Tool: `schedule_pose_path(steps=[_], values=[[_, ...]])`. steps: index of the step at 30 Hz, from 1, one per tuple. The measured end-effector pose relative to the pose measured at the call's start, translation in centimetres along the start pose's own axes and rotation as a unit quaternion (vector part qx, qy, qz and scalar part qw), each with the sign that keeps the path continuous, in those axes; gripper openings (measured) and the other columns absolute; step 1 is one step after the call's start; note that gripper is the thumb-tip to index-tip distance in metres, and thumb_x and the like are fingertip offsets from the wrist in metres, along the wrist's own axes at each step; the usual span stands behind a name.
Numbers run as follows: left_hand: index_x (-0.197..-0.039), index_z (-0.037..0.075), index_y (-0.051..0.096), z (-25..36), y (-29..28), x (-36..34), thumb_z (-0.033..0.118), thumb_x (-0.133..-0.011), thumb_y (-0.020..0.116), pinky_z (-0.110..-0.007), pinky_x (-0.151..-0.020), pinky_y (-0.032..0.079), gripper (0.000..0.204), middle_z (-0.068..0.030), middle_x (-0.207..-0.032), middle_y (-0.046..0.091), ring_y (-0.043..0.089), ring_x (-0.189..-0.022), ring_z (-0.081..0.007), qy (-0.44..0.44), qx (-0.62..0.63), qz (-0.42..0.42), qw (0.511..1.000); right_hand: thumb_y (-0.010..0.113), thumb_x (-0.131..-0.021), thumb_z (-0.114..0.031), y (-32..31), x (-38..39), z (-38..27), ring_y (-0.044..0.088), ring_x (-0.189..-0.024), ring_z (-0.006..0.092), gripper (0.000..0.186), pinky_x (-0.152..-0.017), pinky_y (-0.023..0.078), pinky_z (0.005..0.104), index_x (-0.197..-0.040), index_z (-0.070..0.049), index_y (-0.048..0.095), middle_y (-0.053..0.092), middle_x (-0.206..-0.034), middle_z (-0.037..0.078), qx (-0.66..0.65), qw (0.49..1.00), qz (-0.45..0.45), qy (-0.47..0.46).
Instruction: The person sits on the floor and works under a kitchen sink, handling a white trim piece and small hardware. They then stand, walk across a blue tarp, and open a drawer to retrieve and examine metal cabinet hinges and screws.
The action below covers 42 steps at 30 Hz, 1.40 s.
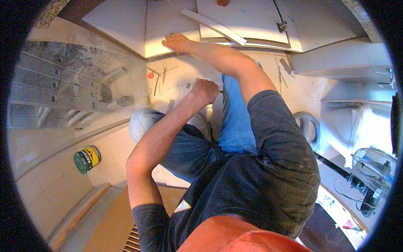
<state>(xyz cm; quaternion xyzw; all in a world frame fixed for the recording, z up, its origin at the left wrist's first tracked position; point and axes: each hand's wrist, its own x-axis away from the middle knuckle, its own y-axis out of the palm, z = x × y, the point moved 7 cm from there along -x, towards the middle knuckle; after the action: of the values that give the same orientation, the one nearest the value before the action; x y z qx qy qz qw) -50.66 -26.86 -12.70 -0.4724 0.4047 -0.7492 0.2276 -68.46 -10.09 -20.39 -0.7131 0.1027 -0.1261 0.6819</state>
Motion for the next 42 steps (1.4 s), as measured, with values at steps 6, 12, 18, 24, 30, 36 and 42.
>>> schedule_pose_path(steps=[6, 12, 18, 24, 30, 36, 42], values=[[-0.116, 0.023, 0.066, 0.1, 0.1, 0.1, 0.017, -0.089, 0.058, -0.049, -0.079, 0.056, 0.029, -0.0154, -0.102, 0.072, 0.070, -0.094, -0.0344, 0.001, -0.005, -0.004, 1.000, 0.079, -0.069, -0.004, 0.0, 0.1, 0.0, 0.053, -0.122, 0.0342, 0.060, -0.096, 0.050, 0.0451, -0.121, -0.008, 0.050, 0.054, -0.130, 0.017, -0.005, 1.000, 0.005, -0.005], [-0.116, 0.024, 0.066, 0.0, 0.2, -0.1, 0.016, -0.086, 0.060, -0.049, -0.076, 0.057, 0.031, -0.0150, -0.099, 0.072, 0.071, -0.091, -0.0339, -0.003, -0.023, -0.011, 1.000, 0.071, -0.078, -0.009, -0.3, 0.2, -0.2, 0.058, -0.116, 0.0353, 0.042, -0.086, 0.053, 0.0494, -0.117, -0.010, 0.055, 0.059, -0.123, 0.018, 0.021, 0.999, 0.031, -0.022], [-0.114, 0.026, 0.067, 0.1, 0.1, 0.0, 0.018, -0.087, 0.059, -0.048, -0.075, 0.057, 0.029, -0.0148, -0.098, 0.072, 0.071, -0.088, -0.0341, 0.005, -0.017, -0.006, 1.000, 0.084, -0.067, -0.008, -0.5, 0.0, -0.2, 0.053, -0.124, 0.0326, 0.068, -0.096, 0.051, 0.0437, -0.126, -0.011, 0.049, 0.053, -0.131, 0.015, 0.017, 0.999, -0.033, 0.007], [-0.114, 0.026, 0.066, 0.1, 0.0, 0.1, 0.019, -0.088, 0.058, -0.049, -0.075, 0.057, 0.027, -0.0150, -0.097, 0.072, 0.071, -0.088, -0.0344, 0.009, -0.011, 0.001, 1.000, 0.084, -0.066, -0.008, -0.5, 0.2, -0.2, 0.052, -0.124, 0.0322, 0.070, -0.096, 0.051, 0.0438, -0.126, -0.011, 0.049, 0.052, -0.131, 0.015, 0.017, 0.999, -0.040, 0.009], [-0.113, 0.020, 0.067, 0.2, 0.2, 0.1, 0.021, -0.090, 0.059, -0.049, -0.077, 0.056, 0.024, -0.0166, -0.099, 0.072, 0.071, -0.090, -0.0346, 0.000, -0.016, -0.010, 1.000, 0.081, -0.066, -0.004, -0.2, 0.0, 0.0, 0.055, -0.120, 0.0339, 0.062, -0.090, 0.053, 0.0464, -0.120, -0.009, 0.052, 0.055, -0.125, 0.016, -0.008, 1.000, -0.008, 0.000], [-0.114, 0.018, 0.067, 0.3, -0.1, 0.2, 0.021, -0.091, 0.060, -0.049, -0.078, 0.057, 0.025, -0.0177, -0.099, 0.072, 0.071, -0.091, -0.0355, -0.008, -0.031, -0.022, 0.999, 0.073, -0.077, -0.008, -0.7, 0.1, -0.1, 0.059, -0.114, 0.0350, 0.041, -0.086, 0.053, 0.0501, -0.115, -0.009, 0.057, 0.059, -0.119, 0.016, -0.009, 0.999, 0.029, -0.018], [-0.094, 0.009, 0.075, 0.4, -0.8, 0.5, 0.017, -0.086, 0.060, -0.044, -0.082, 0.055, 0.019, -0.0116, -0.102, 0.074, 0.071, -0.097, -0.0269, -0.029, -0.009, 0.013, 0.999, 0.071, -0.080, -0.010, -0.6, 0.2, -0.2, 0.057, -0.118, 0.0352, 0.042, -0.089, 0.053, 0.0497, -0.119, -0.009, 0.057, 0.058, -0.122, 0.017, 0.003, 1.000, -0.002, -0.012]])
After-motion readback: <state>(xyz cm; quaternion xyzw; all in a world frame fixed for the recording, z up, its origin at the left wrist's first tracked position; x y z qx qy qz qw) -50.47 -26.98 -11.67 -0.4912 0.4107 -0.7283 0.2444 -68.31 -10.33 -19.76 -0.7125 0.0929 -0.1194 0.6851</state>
